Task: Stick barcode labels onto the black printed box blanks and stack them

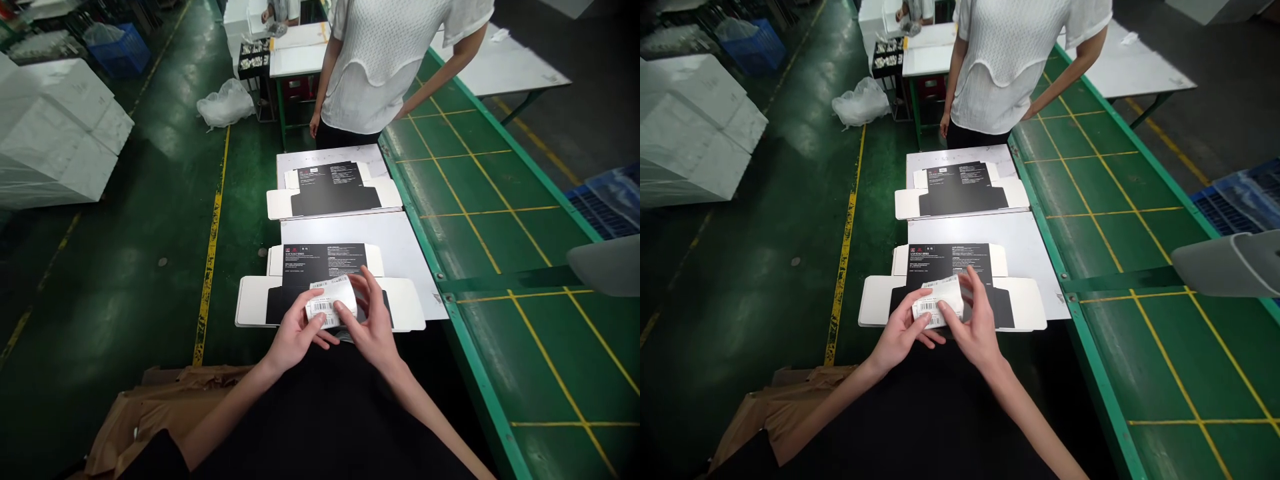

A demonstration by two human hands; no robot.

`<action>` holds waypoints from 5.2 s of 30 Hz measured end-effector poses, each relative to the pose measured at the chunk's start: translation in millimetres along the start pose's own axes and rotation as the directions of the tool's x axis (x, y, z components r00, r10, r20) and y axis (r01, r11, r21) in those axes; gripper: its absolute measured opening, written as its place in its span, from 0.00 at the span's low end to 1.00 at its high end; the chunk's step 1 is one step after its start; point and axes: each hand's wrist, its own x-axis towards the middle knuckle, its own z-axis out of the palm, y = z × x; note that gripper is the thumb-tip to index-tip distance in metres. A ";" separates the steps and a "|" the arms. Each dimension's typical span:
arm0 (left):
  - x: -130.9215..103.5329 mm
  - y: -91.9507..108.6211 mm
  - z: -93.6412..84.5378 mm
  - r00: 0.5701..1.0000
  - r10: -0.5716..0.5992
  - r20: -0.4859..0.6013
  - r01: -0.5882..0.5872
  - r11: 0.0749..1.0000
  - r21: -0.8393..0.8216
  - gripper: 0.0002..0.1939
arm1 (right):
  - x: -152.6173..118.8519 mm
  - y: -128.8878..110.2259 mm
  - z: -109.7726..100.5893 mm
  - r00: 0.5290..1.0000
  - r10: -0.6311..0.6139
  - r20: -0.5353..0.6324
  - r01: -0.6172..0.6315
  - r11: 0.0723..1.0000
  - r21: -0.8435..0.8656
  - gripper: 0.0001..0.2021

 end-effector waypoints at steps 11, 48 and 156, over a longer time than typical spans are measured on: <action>-11.0 -13.5 -2.4 0.976 0.215 -0.047 -0.188 0.926 0.326 0.21 | 0.3 -16.8 -19.9 0.951 -0.180 0.253 0.243 0.939 -0.245 0.13; 4.8 -10.8 -10.0 0.701 0.701 0.131 -0.475 0.322 0.819 0.18 | 21.1 -17.0 -14.6 0.878 -0.384 0.286 0.443 0.878 -0.182 0.09; 32.2 -77.0 -124.6 0.899 -0.407 -0.162 0.432 0.886 0.171 0.20 | 180.4 195.8 123.7 0.936 0.345 0.069 -0.313 0.906 -0.286 0.10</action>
